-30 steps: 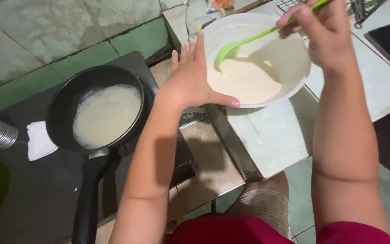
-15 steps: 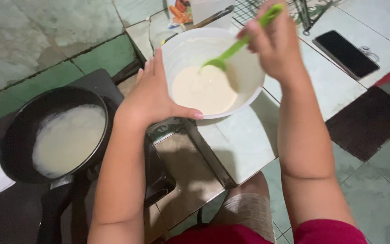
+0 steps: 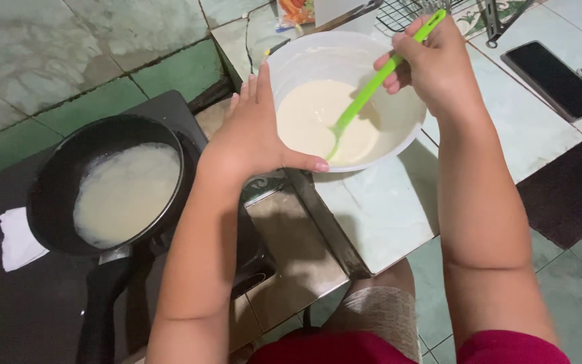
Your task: Preparing batter and cooking thin crepes in a pan on a gas stove.
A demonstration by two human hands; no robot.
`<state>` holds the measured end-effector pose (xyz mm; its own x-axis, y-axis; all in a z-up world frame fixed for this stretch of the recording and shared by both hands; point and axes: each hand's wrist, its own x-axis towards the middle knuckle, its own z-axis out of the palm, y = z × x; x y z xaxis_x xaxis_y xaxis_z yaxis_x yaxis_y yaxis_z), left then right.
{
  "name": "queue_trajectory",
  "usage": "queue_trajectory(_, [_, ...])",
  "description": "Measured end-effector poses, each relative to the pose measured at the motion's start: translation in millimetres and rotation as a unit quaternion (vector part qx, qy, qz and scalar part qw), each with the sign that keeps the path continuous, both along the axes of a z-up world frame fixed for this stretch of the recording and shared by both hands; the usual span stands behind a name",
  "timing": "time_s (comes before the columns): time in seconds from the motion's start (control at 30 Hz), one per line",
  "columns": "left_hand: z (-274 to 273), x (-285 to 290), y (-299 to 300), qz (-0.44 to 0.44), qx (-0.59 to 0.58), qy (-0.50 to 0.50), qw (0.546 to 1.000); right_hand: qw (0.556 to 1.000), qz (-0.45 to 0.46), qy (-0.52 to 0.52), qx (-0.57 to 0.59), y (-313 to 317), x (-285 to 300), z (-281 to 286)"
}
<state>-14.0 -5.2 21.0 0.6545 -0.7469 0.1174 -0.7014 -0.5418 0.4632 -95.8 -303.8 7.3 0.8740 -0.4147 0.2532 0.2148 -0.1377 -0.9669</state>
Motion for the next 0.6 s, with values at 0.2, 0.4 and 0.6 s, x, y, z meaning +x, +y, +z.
queue_trajectory(0.2, [3, -2, 0, 0.006, 0.007, 0.0, 1.0, 0.984, 0.013, -0.176, -0.003, -10, -10, -9])
queue_trajectory(0.4, [3, -1, -1, -0.001, 0.014, -0.009, 1.0, 0.96, 0.019, -0.271, -0.066, -13, -30, -7])
queue_trajectory(0.6, [3, -2, 0, -0.004, 0.008, 0.001, 1.0, 0.919, 0.031, -0.335, -0.206, -2, -44, -3])
